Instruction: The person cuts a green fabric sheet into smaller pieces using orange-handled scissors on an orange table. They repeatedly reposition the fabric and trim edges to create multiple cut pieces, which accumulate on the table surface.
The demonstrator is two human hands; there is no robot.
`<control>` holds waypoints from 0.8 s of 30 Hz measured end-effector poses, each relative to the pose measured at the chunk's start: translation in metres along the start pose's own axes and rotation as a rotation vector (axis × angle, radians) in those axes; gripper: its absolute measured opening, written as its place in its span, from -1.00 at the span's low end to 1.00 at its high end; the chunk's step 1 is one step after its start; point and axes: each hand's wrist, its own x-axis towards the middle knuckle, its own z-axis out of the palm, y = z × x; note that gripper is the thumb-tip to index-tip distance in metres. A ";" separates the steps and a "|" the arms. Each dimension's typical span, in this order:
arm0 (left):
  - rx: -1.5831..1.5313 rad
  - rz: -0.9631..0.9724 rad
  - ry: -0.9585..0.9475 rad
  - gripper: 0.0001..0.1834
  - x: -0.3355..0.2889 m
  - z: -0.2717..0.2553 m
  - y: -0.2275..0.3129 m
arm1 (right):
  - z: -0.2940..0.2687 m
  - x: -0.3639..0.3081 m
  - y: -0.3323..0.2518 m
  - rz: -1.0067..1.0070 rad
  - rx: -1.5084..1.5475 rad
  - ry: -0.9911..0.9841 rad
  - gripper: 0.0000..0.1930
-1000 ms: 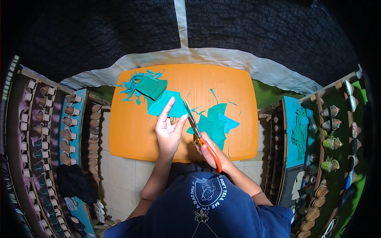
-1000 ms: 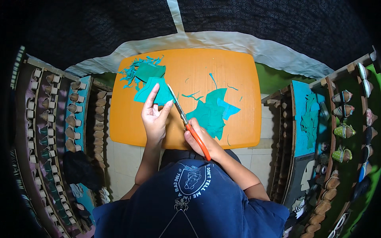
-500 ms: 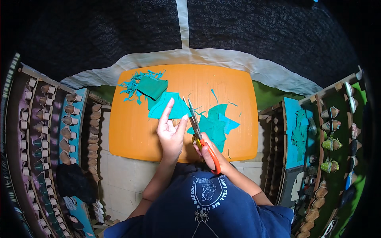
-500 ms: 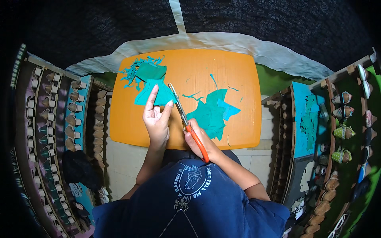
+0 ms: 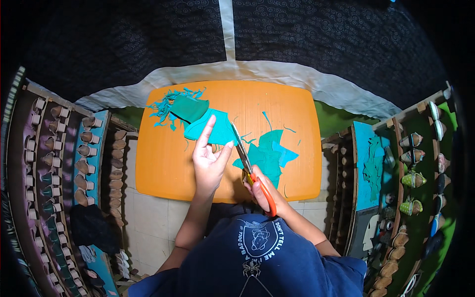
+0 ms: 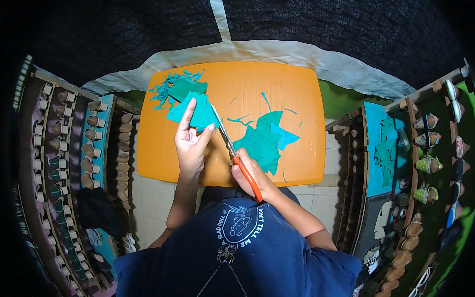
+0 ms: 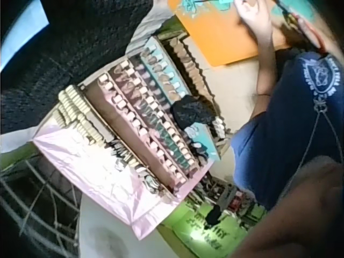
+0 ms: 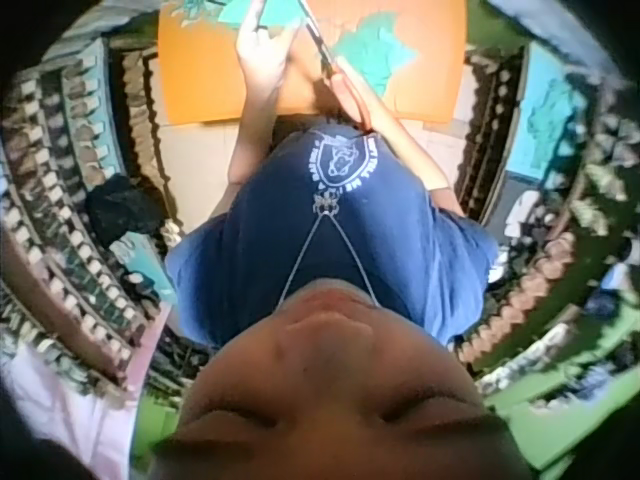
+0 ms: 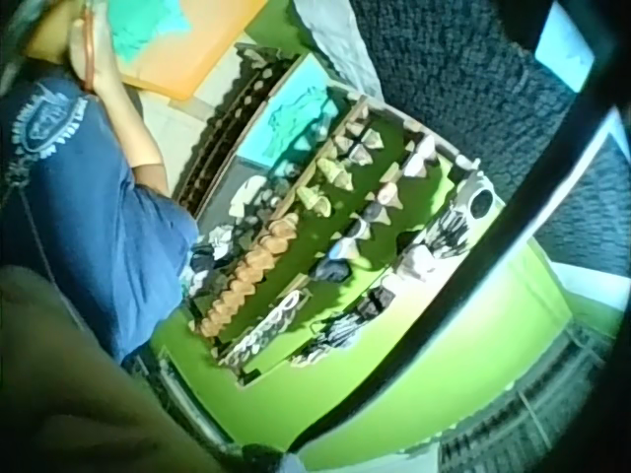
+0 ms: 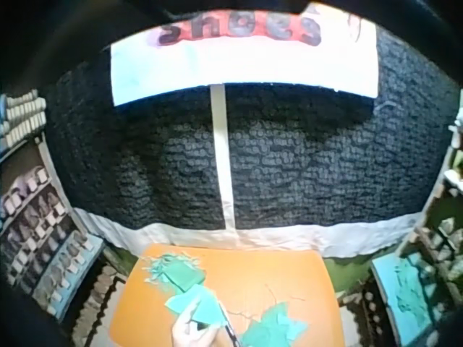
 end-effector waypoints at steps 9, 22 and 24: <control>-0.029 0.028 0.108 -0.46 0.003 -0.004 -0.010 | 0.001 0.000 0.003 0.001 -0.032 0.010 -0.38; 0.044 0.124 0.261 -0.53 -0.009 0.013 -0.020 | 0.014 0.000 0.003 0.053 0.124 0.034 -0.20; 0.082 0.118 0.261 -0.52 -0.013 0.016 -0.021 | 0.015 0.000 0.003 0.050 0.137 0.036 -0.19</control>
